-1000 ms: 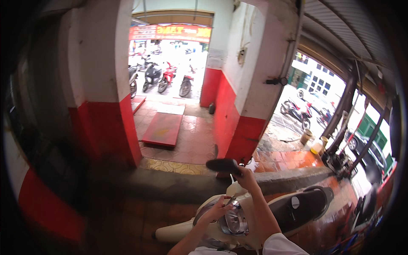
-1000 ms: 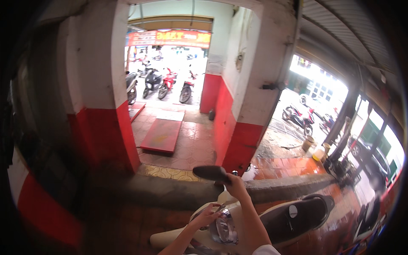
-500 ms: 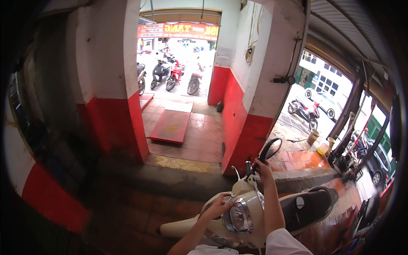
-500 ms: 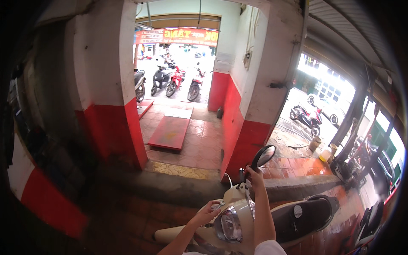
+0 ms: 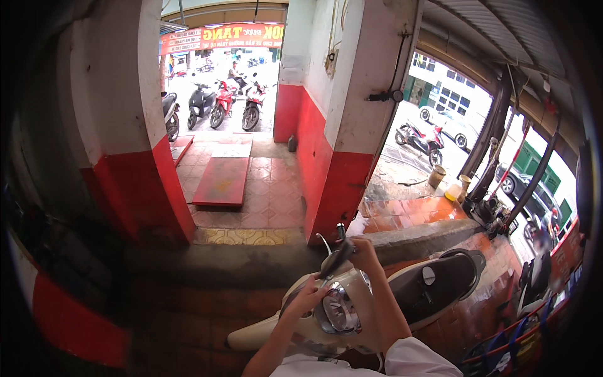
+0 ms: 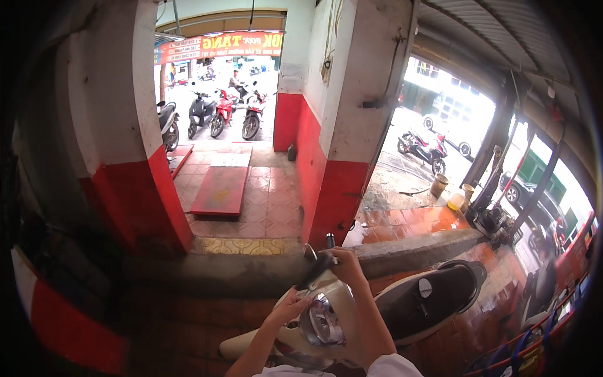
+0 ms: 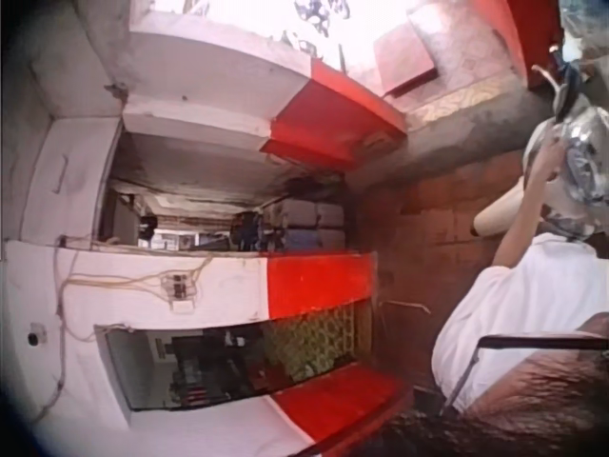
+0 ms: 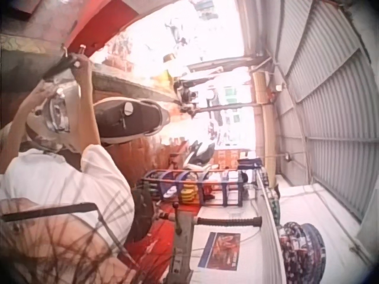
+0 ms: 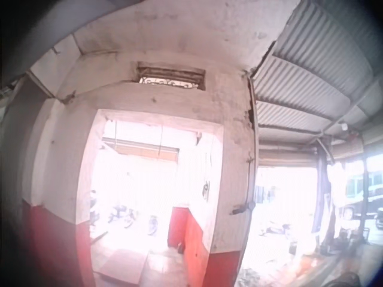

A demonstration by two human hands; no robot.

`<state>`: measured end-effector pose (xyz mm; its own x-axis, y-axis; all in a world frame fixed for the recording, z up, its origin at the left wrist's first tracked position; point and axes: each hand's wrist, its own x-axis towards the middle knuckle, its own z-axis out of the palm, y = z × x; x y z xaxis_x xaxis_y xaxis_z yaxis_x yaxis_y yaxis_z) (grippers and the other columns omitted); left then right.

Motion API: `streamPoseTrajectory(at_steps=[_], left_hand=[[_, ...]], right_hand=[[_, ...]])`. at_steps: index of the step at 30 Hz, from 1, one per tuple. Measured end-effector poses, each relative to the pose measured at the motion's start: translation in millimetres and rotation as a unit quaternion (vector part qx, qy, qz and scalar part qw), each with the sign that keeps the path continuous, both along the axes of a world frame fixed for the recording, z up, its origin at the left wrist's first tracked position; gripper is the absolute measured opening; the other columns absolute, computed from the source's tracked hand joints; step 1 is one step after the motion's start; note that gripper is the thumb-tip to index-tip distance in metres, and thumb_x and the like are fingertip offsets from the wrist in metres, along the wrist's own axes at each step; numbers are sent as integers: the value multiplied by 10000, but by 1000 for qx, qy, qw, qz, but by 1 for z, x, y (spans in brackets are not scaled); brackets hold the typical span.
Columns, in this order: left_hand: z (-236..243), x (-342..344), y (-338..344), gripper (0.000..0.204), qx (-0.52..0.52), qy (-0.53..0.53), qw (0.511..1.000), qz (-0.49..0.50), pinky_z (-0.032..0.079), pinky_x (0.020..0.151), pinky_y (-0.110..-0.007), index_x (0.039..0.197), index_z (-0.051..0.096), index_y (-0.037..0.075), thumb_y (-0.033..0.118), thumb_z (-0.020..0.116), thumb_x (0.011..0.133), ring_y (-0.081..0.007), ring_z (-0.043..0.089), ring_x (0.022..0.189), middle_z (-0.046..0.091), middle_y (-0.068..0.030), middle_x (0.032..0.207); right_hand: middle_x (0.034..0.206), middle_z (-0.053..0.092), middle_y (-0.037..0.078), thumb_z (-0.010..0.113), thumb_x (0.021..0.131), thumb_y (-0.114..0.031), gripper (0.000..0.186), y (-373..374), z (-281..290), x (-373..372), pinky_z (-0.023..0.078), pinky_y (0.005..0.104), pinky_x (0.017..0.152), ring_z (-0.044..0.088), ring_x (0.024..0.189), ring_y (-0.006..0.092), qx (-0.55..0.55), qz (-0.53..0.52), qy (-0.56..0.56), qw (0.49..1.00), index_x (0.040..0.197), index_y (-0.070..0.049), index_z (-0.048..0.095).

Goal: The person uses a wrench to adjust and tighten components on a motorcycle's handlebar, including a mirror and a lever.

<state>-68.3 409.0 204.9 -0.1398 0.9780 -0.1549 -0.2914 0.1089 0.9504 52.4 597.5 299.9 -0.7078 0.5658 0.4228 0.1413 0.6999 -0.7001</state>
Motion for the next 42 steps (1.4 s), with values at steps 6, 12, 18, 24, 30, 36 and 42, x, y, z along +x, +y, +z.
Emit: streamPoseTrajectory(at_steps=[6,12,18,24,30,36,42], left_hand=[[8,-9,-6,532,10,35,999,17,420,646,-229,1415,371,114,305,610,981,-64,494,762,626,-48,907],[9,-5,-11,532,10,33,999,19,410,654,-222,1408,395,152,367,619,976,-66,491,762,635,-51,976],[13,-7,-10,511,7,41,999,4,428,698,-237,1411,392,145,345,602,990,-73,534,826,674,-65,979],[-5,3,4,521,11,32,999,-12,453,721,-243,1418,367,116,307,601,994,-79,594,902,695,-98,1049],[-24,1,6,504,-11,44,999,-23,475,760,-254,1418,362,109,281,589,1003,-97,604,919,691,-95,1046],[-1,-5,1,457,-5,-4,1000,-7,486,747,-263,1412,378,118,230,574,1015,-110,612,906,685,-104,997],[-7,0,4,488,-28,63,997,-28,482,734,-269,1412,378,119,281,590,1002,-116,611,871,685,-109,988]], right_hand=[[772,679,76,785,757,-88,265,39,1,-69,501,316,647,636,709,129,-49,42,-69,996,997,-9,702],[683,646,17,746,861,-187,204,105,-18,-74,497,281,558,613,581,116,-292,-99,-25,951,968,-26,681],[859,655,32,691,910,-131,197,72,-15,-35,521,290,680,637,755,122,-438,-32,153,885,1081,-41,652],[900,658,39,687,924,-96,210,75,-19,-32,538,313,705,645,774,141,-465,-15,179,867,1121,-38,642],[875,671,56,717,900,-91,218,84,-26,-38,551,315,678,654,736,158,-515,-62,219,827,1101,-36,651],[868,679,56,743,884,-112,245,75,-27,-41,548,297,653,660,727,154,-458,-63,227,857,1091,-20,649],[902,681,49,714,917,-142,255,86,-27,-22,562,301,660,657,757,135,-439,-88,348,824,1142,-43,648]])
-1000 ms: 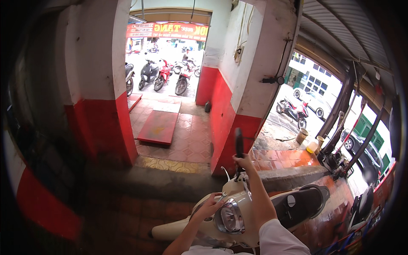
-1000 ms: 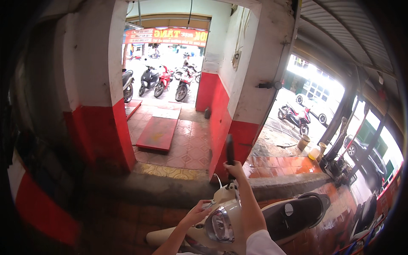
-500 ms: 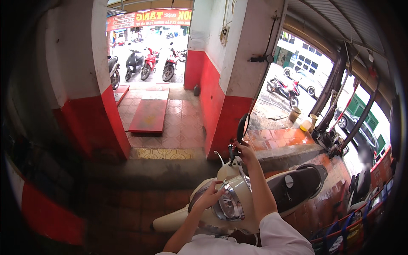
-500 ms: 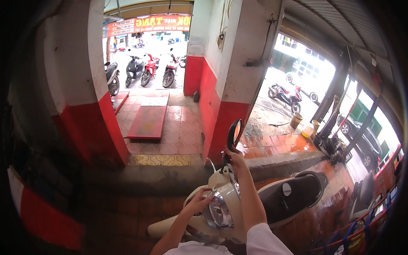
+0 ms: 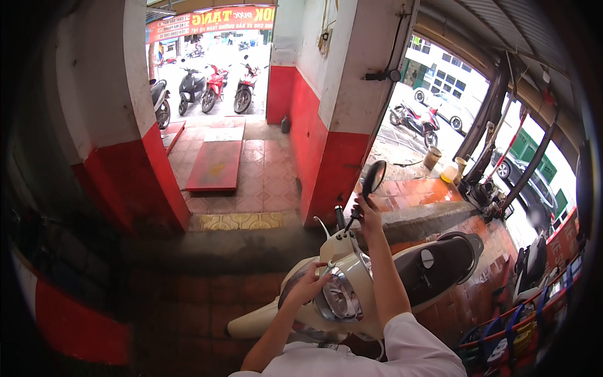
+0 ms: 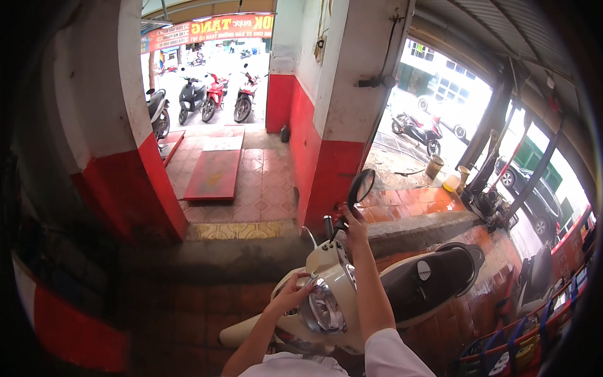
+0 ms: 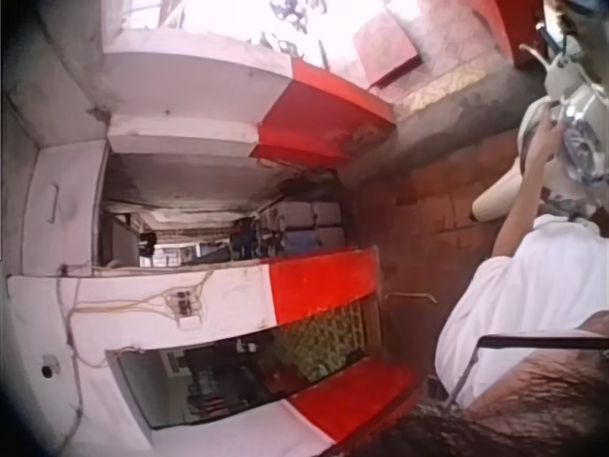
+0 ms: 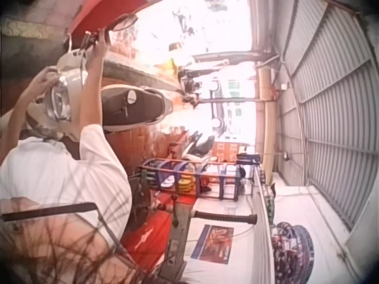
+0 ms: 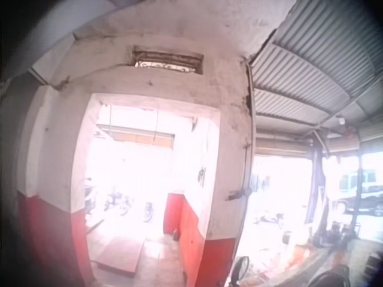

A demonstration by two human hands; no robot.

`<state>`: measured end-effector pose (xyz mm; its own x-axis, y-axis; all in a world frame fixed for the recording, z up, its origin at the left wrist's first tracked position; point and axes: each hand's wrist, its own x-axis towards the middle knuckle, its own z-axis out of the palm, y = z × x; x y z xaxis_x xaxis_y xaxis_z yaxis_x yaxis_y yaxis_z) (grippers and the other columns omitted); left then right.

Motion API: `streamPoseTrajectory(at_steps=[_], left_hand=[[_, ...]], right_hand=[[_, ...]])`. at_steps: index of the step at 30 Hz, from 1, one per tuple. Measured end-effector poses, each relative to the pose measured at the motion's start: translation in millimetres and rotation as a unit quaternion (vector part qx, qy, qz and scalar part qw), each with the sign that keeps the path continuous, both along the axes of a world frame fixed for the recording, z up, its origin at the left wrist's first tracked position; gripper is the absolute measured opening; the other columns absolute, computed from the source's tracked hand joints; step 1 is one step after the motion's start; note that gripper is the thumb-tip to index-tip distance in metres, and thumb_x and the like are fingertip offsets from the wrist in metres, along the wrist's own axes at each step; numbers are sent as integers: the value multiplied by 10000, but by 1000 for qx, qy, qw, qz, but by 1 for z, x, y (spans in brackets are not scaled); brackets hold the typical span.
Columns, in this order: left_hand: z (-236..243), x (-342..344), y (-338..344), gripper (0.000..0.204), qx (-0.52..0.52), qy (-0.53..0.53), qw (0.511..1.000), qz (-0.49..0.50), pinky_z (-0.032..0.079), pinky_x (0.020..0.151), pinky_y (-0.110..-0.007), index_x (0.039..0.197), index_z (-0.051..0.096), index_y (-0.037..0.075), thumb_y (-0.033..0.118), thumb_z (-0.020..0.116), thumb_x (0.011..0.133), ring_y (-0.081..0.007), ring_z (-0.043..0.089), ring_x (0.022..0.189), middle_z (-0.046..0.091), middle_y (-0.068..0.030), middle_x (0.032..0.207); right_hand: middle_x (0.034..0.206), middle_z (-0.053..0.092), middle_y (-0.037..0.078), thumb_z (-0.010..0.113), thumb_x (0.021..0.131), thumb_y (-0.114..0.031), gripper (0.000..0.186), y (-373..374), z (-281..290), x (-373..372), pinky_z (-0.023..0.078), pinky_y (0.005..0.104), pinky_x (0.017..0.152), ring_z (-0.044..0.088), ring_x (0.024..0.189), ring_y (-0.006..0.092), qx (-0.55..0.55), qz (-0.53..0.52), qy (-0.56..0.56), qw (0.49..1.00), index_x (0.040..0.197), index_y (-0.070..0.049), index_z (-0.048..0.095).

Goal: The person uses a wrench to adjust and tighten components on a motorcycle's handlebar, including a mirror and a lever.

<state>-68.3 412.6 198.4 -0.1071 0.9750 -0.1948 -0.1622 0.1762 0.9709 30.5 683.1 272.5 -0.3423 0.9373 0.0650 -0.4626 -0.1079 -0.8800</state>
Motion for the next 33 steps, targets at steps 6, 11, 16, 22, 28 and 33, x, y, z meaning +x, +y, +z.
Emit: streamPoseTrajectory(at_steps=[6,11,16,22,28,33], left_hand=[[5,5,5,474,37,-57,997,25,452,712,-259,1405,382,107,252,574,997,-99,571,802,677,-89,930],[15,11,15,431,52,-77,996,8,343,513,-213,1395,398,99,139,523,985,-31,448,596,543,27,710],[59,44,10,491,32,-222,973,-57,301,474,-192,1454,346,168,57,446,987,-27,395,545,541,6,781],[57,94,17,470,71,-223,960,-154,314,453,-191,1478,297,160,117,450,1036,-32,398,527,598,-31,841],[61,154,26,385,70,-212,957,-187,360,439,-188,1421,374,31,116,433,1050,-43,453,519,649,-72,886],[63,197,35,298,38,-158,962,-217,455,546,-203,1269,563,9,175,452,1049,-64,560,566,712,-104,981]], right_hand=[[835,526,2,529,1031,-240,259,-37,37,52,481,331,667,521,705,136,-63,84,144,984,1230,-75,535],[742,423,-12,524,1034,-279,310,-96,36,99,374,293,588,424,629,107,-81,78,153,982,1271,-78,521],[739,465,-13,591,1003,-223,253,-143,35,157,386,274,532,455,570,93,-90,-74,56,992,1200,-65,586],[750,608,-1,695,910,-116,191,-182,30,247,463,244,469,546,539,71,55,-320,-207,923,1064,-6,673],[705,613,-4,697,912,-140,158,-227,36,338,481,235,491,603,571,86,-11,-434,-267,860,979,2,685],[710,606,-12,679,937,-176,156,-209,-1,410,455,229,548,584,582,84,-13,-479,-297,826,885,-28,676]])
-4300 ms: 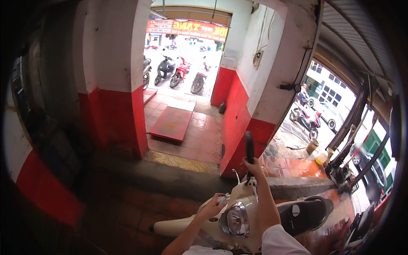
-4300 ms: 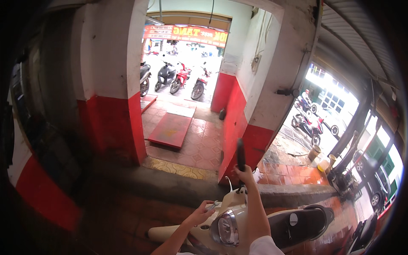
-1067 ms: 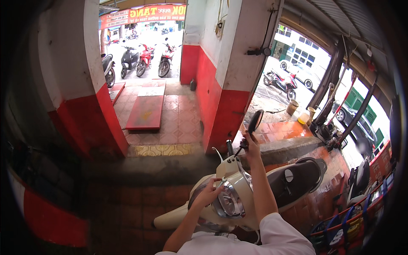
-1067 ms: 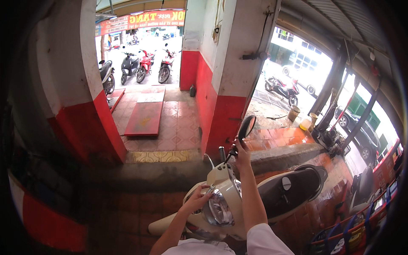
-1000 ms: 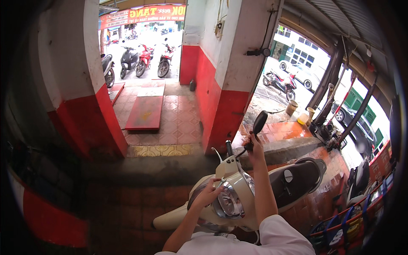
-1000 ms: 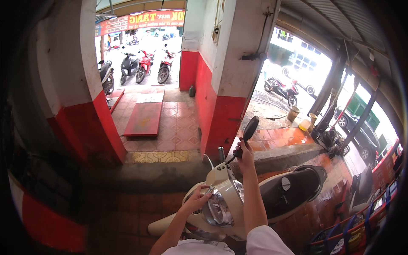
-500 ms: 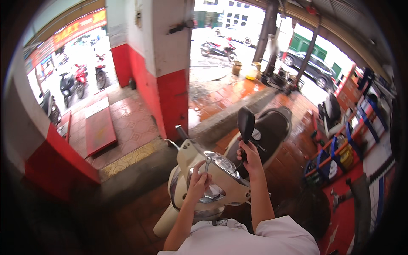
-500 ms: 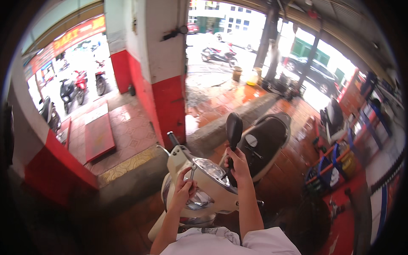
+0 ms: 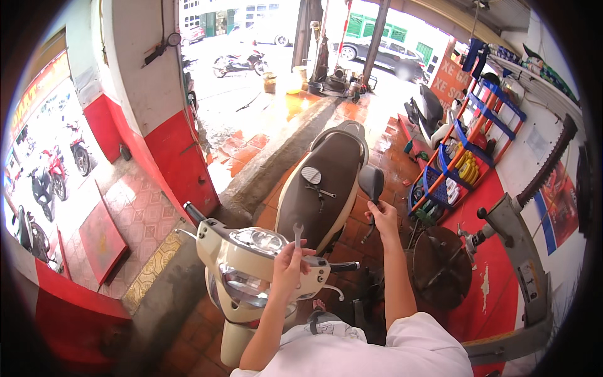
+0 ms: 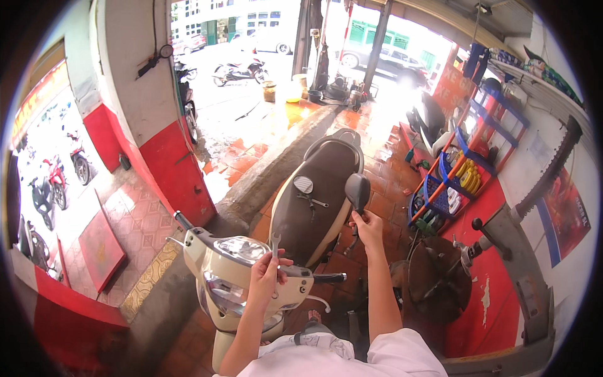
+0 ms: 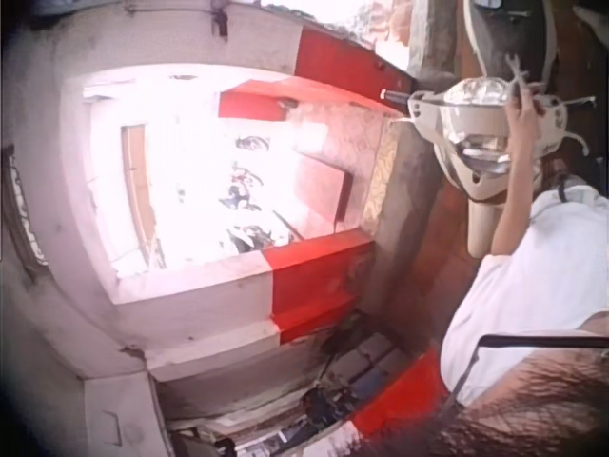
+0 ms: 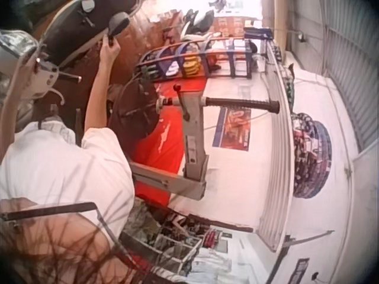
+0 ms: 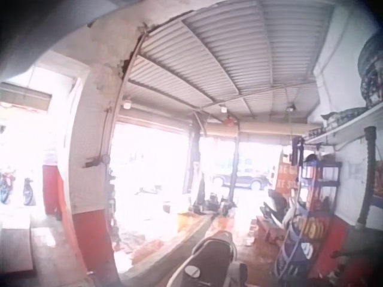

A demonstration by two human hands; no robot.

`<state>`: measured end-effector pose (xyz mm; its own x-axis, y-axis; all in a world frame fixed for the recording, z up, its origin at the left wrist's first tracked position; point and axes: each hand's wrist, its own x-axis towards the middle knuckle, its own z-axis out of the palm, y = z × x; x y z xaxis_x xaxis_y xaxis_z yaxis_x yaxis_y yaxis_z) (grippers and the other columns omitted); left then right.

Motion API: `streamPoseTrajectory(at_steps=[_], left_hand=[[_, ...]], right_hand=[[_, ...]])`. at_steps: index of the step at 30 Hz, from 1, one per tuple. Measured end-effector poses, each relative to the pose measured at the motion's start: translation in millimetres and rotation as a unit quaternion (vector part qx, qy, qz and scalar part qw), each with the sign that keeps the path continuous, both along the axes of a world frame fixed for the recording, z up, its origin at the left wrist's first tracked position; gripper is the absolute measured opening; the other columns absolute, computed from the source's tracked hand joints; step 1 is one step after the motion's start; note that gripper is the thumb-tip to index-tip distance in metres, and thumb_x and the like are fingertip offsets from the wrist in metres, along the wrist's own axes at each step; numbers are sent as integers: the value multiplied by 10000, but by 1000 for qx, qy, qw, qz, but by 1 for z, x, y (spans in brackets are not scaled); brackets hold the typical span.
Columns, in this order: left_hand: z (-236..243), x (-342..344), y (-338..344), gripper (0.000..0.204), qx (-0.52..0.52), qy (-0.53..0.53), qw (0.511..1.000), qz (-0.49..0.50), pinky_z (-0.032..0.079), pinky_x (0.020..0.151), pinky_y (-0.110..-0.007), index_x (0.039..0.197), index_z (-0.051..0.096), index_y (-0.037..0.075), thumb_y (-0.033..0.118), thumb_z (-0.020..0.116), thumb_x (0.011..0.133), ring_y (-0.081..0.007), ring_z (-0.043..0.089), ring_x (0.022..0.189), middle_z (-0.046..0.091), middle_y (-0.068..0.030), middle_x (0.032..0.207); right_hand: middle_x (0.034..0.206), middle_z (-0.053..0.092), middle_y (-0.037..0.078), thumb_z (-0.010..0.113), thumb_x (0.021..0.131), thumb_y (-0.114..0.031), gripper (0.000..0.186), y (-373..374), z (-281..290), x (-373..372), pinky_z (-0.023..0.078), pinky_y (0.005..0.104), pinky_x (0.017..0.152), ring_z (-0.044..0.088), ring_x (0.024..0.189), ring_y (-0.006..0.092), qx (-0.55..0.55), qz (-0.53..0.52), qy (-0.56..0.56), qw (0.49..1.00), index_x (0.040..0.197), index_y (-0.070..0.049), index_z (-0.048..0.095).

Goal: The person uses a wrench to adjust and tighten components on a motorcycle's handlebar, including a mirror and a lever.

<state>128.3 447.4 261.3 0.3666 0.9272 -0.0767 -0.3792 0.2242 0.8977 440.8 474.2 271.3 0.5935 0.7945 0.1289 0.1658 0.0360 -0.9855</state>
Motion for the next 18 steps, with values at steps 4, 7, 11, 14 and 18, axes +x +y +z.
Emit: streamPoseTrajectory(at_steps=[4,7,11,14,18], left_hand=[[-2,37,13,284,-33,28,999,24,474,547,-206,1250,567,21,184,469,1039,-60,574,591,713,-97,990],[-14,69,32,277,-33,37,998,44,464,528,-201,1247,572,29,178,470,1037,-53,564,572,713,-87,966],[-27,107,54,275,-36,73,991,105,434,484,-190,1238,576,13,162,464,1037,-50,548,539,709,-78,902],[-39,120,64,277,-50,99,981,158,405,453,-190,1233,577,-2,153,461,1036,-49,527,509,706,-80,888],[-46,139,73,279,-74,109,969,211,377,423,-190,1224,579,-15,146,459,1032,-49,506,474,702,-75,846]], right_hand=[[761,614,-12,667,953,-216,181,48,-59,50,412,244,625,551,687,80,-45,11,52,998,872,-54,675],[802,615,-6,663,953,-200,163,92,-113,82,411,247,657,549,724,88,-40,47,129,990,891,-50,677],[798,598,-8,649,958,-163,126,152,-185,124,406,245,687,544,749,99,-82,101,168,977,957,-40,676],[804,596,-6,636,965,-149,122,195,-220,134,416,254,668,539,719,99,-110,118,174,971,973,-31,666],[823,610,8,636,966,-155,133,257,-259,151,443,272,635,568,716,115,-109,118,183,970,1007,-31,658]])
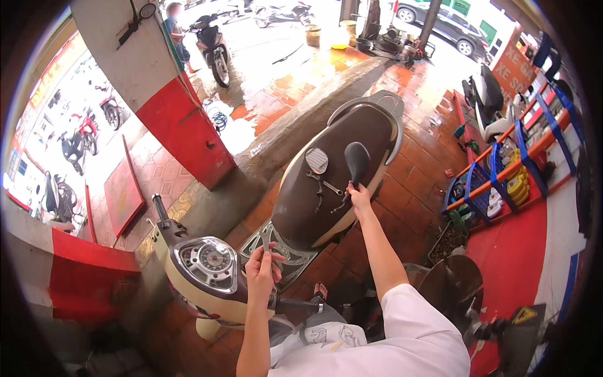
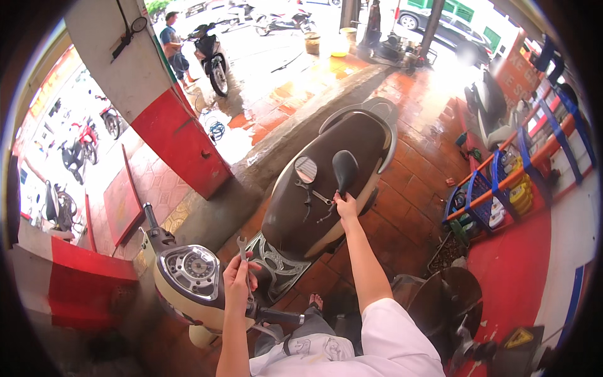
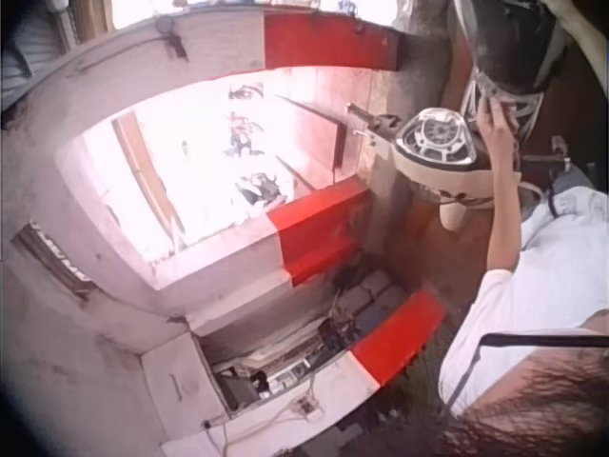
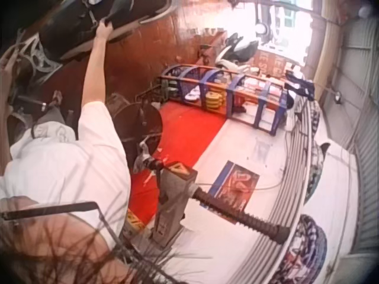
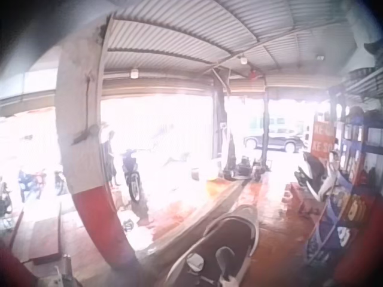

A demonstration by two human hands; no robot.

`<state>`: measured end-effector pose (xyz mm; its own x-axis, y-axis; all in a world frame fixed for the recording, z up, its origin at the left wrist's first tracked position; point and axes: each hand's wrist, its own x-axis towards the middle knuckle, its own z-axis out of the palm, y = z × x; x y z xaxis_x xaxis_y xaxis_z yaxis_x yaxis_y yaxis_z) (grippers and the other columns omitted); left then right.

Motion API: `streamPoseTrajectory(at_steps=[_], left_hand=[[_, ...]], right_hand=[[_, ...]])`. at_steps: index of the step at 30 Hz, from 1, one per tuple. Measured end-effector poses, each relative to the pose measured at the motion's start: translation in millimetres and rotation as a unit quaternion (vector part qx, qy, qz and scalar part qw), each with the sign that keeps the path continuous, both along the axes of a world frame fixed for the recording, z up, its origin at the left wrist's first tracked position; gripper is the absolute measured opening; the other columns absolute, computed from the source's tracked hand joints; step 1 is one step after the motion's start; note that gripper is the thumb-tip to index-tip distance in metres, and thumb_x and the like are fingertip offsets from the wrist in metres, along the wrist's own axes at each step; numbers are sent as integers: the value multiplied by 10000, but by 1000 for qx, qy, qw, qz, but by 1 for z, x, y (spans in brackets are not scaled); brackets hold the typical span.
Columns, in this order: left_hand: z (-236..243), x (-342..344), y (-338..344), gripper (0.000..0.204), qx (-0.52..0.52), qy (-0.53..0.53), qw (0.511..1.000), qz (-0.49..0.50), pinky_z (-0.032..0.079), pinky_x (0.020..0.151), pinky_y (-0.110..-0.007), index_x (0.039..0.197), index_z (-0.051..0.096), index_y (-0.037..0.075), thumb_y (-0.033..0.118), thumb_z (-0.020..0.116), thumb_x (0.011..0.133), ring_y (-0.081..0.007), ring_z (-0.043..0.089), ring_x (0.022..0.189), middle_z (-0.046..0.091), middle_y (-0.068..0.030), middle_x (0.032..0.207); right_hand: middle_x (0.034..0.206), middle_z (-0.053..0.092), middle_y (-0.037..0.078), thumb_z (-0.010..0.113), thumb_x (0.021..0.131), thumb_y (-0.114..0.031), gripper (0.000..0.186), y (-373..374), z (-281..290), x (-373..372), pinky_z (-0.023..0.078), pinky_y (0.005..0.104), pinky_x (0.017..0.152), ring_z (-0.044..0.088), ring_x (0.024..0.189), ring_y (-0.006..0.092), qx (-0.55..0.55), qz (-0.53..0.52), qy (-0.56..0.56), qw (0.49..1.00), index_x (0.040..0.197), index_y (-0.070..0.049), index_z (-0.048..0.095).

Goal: The person uses a wrench to adjust and tighten components on a motorcycle's handlebar, including a mirror and a lever.

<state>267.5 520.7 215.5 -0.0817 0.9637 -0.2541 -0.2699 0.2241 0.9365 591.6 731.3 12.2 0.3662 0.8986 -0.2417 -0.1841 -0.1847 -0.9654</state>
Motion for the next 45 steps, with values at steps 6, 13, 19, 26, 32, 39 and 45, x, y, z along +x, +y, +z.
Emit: streamPoseTrajectory(at_steps=[6,13,19,26,32,39,45], left_hand=[[2,22,14,275,-18,15,1000,20,381,407,-190,1223,582,-13,137,451,1034,-51,510,461,694,-76,841],[-11,43,22,275,-35,-8,999,3,402,418,-190,1231,575,-16,140,450,1042,-52,531,474,700,-98,863],[-16,51,32,269,-47,-18,999,15,402,415,-189,1231,558,-15,145,455,1041,-54,532,473,700,-109,866],[-18,56,37,276,-53,-18,998,14,396,413,-189,1245,553,-6,150,454,1040,-50,533,477,700,-104,875],[-20,63,34,289,-64,-18,998,-4,396,422,-181,1261,546,-3,161,453,1041,-45,536,492,693,-91,884],[-16,66,32,290,-69,-9,997,-17,397,429,-178,1261,545,-1,166,450,1043,-43,536,500,690,-83,886],[-19,63,30,291,-70,-15,997,-19,399,433,-180,1268,543,3,163,444,1045,-42,534,503,687,-84,893]], right_hand=[[786,630,34,659,943,-135,118,78,-24,1,474,295,616,593,662,137,-56,9,-63,996,970,-20,654],[802,698,71,691,909,-163,174,115,-43,16,522,321,659,673,689,146,-92,58,-212,971,955,4,674],[956,732,138,765,819,-269,426,113,-54,4,527,382,863,703,929,267,-90,57,-345,933,1121,9,649],[941,726,122,689,747,-121,363,71,-51,20,544,360,831,703,881,250,-18,77,-367,927,1097,-26,671],[905,705,114,756,680,-137,399,33,-38,0,540,393,773,691,827,282,2,114,-460,881,1047,-26,648],[901,692,121,757,677,-194,359,28,-38,0,528,428,795,676,889,306,-76,179,-470,861,978,-31,648],[976,667,174,703,713,-187,310,22,-25,1,519,433,852,654,966,335,-39,272,-513,813,982,-42,651]])
